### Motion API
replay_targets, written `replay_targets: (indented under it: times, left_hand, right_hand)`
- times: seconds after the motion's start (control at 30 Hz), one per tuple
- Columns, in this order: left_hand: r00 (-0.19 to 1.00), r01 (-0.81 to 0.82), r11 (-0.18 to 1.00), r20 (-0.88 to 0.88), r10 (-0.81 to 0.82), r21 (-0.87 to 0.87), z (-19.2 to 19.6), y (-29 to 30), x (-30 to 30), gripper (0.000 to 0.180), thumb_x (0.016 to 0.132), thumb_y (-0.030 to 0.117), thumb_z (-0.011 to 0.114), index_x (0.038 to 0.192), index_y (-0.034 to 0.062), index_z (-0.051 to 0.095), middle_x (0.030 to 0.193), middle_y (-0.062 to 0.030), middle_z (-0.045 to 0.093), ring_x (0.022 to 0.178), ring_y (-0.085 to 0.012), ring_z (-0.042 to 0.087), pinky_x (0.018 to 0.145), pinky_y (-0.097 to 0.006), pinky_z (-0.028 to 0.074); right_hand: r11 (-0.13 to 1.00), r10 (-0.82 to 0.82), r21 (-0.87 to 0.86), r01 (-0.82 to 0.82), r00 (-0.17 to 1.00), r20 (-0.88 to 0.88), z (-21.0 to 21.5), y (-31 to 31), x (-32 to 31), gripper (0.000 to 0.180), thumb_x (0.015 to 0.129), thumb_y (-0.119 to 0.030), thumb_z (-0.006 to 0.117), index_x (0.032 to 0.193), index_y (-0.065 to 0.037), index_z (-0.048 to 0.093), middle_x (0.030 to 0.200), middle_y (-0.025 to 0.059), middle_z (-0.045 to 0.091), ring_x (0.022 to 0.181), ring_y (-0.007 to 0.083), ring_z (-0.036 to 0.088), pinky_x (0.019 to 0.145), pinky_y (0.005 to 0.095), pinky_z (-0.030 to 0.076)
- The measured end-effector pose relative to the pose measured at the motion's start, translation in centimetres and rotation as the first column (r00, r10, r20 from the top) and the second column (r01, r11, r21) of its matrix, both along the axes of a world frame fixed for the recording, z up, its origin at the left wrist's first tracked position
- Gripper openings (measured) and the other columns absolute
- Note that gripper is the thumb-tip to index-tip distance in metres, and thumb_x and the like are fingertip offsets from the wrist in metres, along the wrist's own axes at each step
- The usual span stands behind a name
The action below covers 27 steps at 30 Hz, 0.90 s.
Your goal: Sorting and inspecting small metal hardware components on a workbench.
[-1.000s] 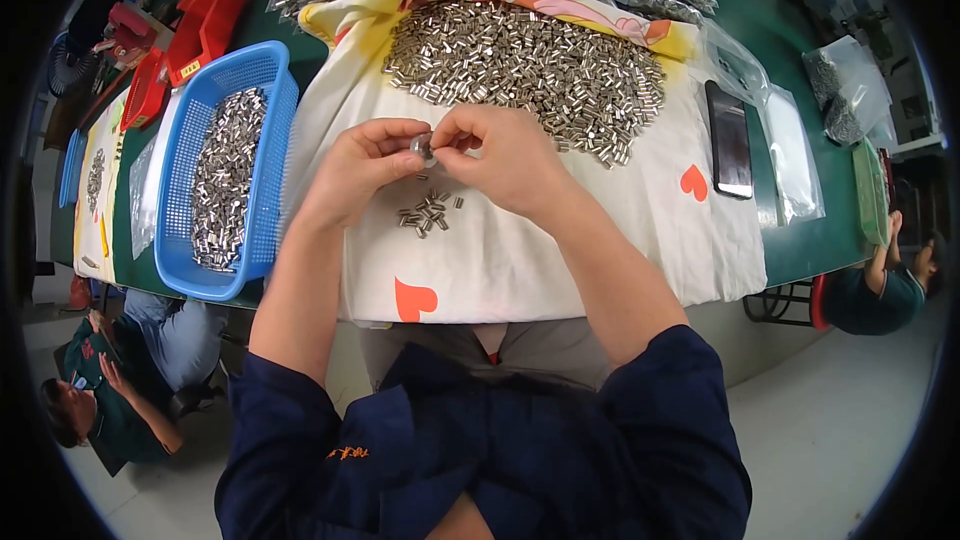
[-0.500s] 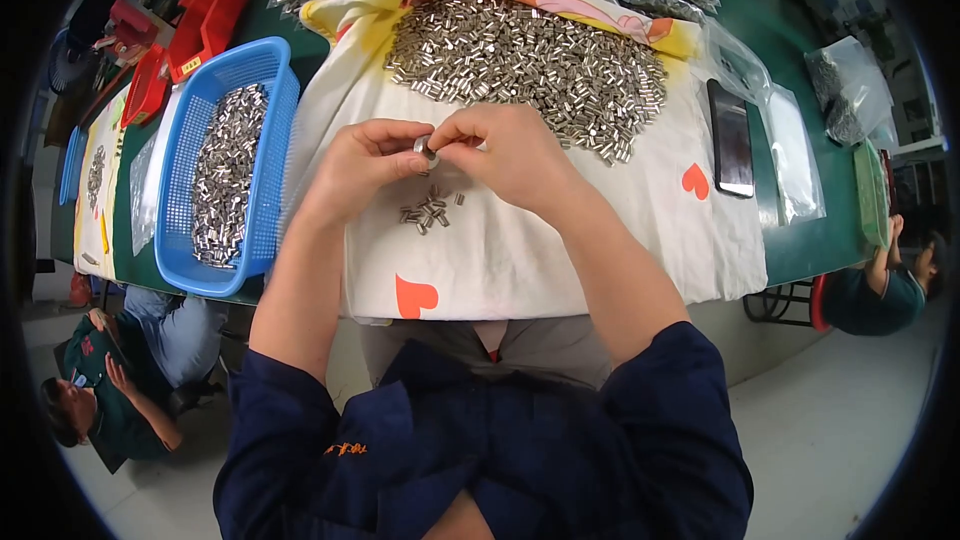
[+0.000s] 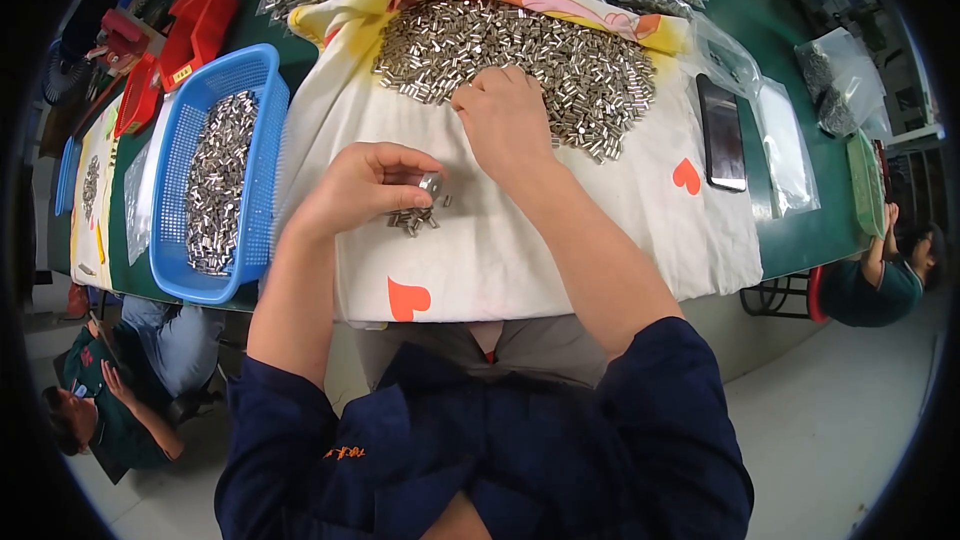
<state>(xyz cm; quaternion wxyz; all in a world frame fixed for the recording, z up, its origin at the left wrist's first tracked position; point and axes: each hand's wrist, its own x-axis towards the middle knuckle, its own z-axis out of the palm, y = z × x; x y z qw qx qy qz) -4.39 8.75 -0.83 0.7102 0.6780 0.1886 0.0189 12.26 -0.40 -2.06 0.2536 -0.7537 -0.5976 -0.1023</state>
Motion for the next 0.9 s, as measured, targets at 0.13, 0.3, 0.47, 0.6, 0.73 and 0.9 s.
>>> replay_targets:
  times: [0.13, 0.3, 0.47, 0.6, 0.73, 0.9]
  left_hand:
    - [1.0, 0.023, 0.999, -0.008, -0.024, -0.046, 0.1, 0.2, 0.1, 0.027, 0.073, 0.002, 0.065, 0.099, -0.0019, 0.059, 0.082, -0.0025, 0.061, 0.074, -0.0061, 0.057, 0.067, -0.019, 0.046]
    - [0.99, -0.129, 0.983, 0.034, 0.135, -0.129, 0.0, 0.3, 0.4, 0.027, 0.075, 0.001, 0.063, 0.101, -0.0025, 0.057, 0.086, -0.0039, 0.062, 0.075, -0.0079, 0.058, 0.065, -0.02, 0.047]
    - [0.976, -0.218, 0.957, -0.022, 0.218, -0.19, 0.6, 0.4, 0.7, 0.031, 0.076, -0.001, 0.059, 0.107, 0.0009, 0.055, 0.099, -0.0066, 0.061, 0.08, -0.0086, 0.057, 0.07, -0.021, 0.047]
    - [0.969, -0.217, 0.958, 0.079, 0.235, -0.188, -0.4, 0.9, 0.4, 0.032, 0.075, -0.001, 0.06, 0.106, 0.0003, 0.055, 0.099, -0.0065, 0.061, 0.082, -0.0087, 0.057, 0.072, -0.022, 0.046]
    - [0.951, -0.242, 0.939, 0.133, 0.28, -0.244, -0.7, 0.9, 0.3, 0.033, 0.074, 0.0, 0.062, 0.106, -0.0027, 0.054, 0.094, -0.0066, 0.06, 0.081, -0.0101, 0.057, 0.074, -0.022, 0.046]
    - [0.951, -0.229, 0.946, 0.152, 0.267, -0.229, -0.7, 0.9, 0.3, 0.034, 0.074, 0.0, 0.063, 0.107, -0.0031, 0.054, 0.092, -0.0071, 0.06, 0.081, -0.0105, 0.057, 0.073, -0.022, 0.046]
  right_hand:
    - [0.996, -0.02, -0.085, 0.021, 1.0, 0.013, -0.2, 0.0, 0.1, 0.006, 0.07, -0.012, 0.059, 0.074, -0.013, 0.063, 0.08, 0.0026, 0.054, 0.085, 0.0207, 0.049, 0.076, 0.0344, 0.037]
    - [0.999, 0.01, -0.039, -0.01, 1.0, 0.018, 0.1, 0.2, 0.2, 0.003, 0.069, -0.011, 0.059, 0.071, -0.011, 0.061, 0.077, 0.0031, 0.053, 0.083, 0.0214, 0.049, 0.074, 0.0348, 0.037]
    - [0.997, 0.026, -0.073, -0.027, 0.999, -0.023, 0.1, -0.8, -0.1, 0.003, 0.069, -0.011, 0.059, 0.071, -0.011, 0.061, 0.078, 0.0037, 0.053, 0.084, 0.0217, 0.048, 0.074, 0.035, 0.037]
    - [0.999, 0.045, -0.013, -0.048, 0.978, -0.204, 0.8, -0.8, -0.4, 0.005, 0.071, -0.011, 0.058, 0.074, -0.008, 0.062, 0.081, 0.0053, 0.057, 0.082, 0.0217, 0.052, 0.073, 0.0344, 0.04]
    - [0.983, 0.075, -0.051, -0.174, 0.647, -0.758, 3.3, -1.5, -1.8, 0.009, 0.072, -0.008, 0.059, 0.08, -0.006, 0.061, 0.081, 0.0055, 0.06, 0.077, 0.019, 0.056, 0.068, 0.0301, 0.043]
    - [0.975, 0.153, -0.021, -0.22, 0.738, -0.658, 3.0, -1.6, -2.0, 0.01, 0.072, -0.009, 0.06, 0.081, -0.005, 0.062, 0.076, 0.0053, 0.061, 0.074, 0.0182, 0.057, 0.064, 0.0288, 0.044]
